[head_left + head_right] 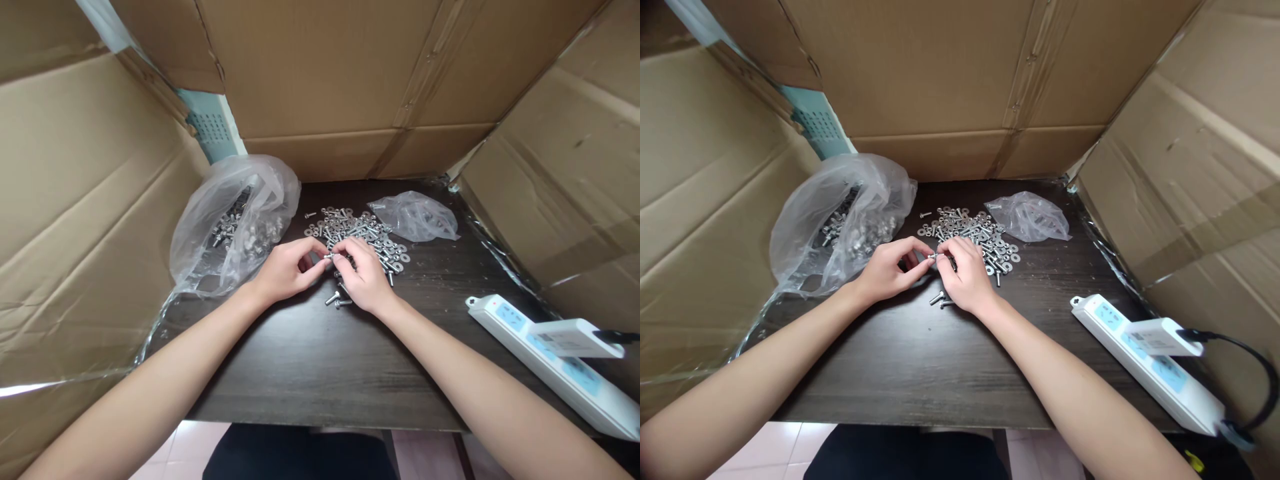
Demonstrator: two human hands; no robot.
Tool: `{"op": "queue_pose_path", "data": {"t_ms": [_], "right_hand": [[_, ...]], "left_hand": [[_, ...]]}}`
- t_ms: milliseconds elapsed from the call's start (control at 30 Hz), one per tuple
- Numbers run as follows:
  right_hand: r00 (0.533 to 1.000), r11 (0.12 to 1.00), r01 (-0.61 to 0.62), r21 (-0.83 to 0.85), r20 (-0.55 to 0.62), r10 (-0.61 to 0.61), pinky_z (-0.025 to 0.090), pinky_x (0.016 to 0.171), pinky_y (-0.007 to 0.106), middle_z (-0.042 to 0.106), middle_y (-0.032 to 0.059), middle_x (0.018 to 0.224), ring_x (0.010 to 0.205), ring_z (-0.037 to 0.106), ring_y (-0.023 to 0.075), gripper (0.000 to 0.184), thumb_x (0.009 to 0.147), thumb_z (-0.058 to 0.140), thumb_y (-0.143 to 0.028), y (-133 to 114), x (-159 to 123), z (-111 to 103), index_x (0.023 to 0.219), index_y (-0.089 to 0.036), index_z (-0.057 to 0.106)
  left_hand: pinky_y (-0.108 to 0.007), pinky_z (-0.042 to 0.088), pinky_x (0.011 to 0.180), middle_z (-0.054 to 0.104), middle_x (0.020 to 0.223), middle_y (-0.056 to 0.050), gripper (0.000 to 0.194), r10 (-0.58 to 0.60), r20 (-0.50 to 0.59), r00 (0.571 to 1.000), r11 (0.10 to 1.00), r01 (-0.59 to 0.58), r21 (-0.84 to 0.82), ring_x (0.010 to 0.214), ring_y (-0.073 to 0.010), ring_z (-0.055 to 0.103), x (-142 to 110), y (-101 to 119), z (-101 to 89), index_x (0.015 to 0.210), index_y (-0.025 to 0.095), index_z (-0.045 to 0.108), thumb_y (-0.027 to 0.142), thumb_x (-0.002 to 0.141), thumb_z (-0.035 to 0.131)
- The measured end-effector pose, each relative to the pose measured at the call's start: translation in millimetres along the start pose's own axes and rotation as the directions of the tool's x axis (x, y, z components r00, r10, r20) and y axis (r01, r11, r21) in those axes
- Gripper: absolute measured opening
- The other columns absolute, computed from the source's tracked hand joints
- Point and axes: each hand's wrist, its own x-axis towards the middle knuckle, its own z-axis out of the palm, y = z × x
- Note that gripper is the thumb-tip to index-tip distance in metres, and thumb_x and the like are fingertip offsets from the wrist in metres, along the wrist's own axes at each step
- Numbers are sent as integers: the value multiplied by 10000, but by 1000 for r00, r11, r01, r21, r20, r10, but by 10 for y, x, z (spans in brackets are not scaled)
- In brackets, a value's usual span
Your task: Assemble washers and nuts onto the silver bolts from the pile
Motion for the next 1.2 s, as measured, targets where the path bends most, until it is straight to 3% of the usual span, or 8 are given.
{"op": "queue_pose_path", "data": {"t_ms": [467, 767, 1200], "right_hand": [[1000, 1000, -5, -21, 8, 6, 385, 816, 392, 641, 40, 817, 863, 580, 240, 247, 1023, 465, -279, -12, 5, -2, 795, -225, 545], [1000, 1000, -7, 6, -15, 7, 409, 844, 406, 661, 51, 914, 908, 596, 246, 99, 946, 499, -241, -26, 9, -14, 894, -224, 581], [1000, 1000, -2, -9, 4, 2, 409, 827, 409, 661, 54, 885, 893, 595, 247, 172, 996, 481, -270, -7, 8, -4, 845, -227, 554]], "left_hand": [[-179, 492, 567, 708, 795, 14, 82, 1, 6, 1000, 1000, -1, -1, 567, -78, 614, -6, -3, 0, 997, 170, 677, 234, 945, 682], [-187, 492, 572, 707, 790, 14, 87, -5, -6, 1000, 1000, 5, 10, 563, -82, 615, -6, -16, -2, 994, 173, 681, 247, 948, 685], [-189, 497, 568, 712, 791, 9, 91, -18, 2, 1000, 1000, 18, -1, 559, -84, 613, 4, 6, -7, 989, 171, 680, 251, 945, 679]]}}
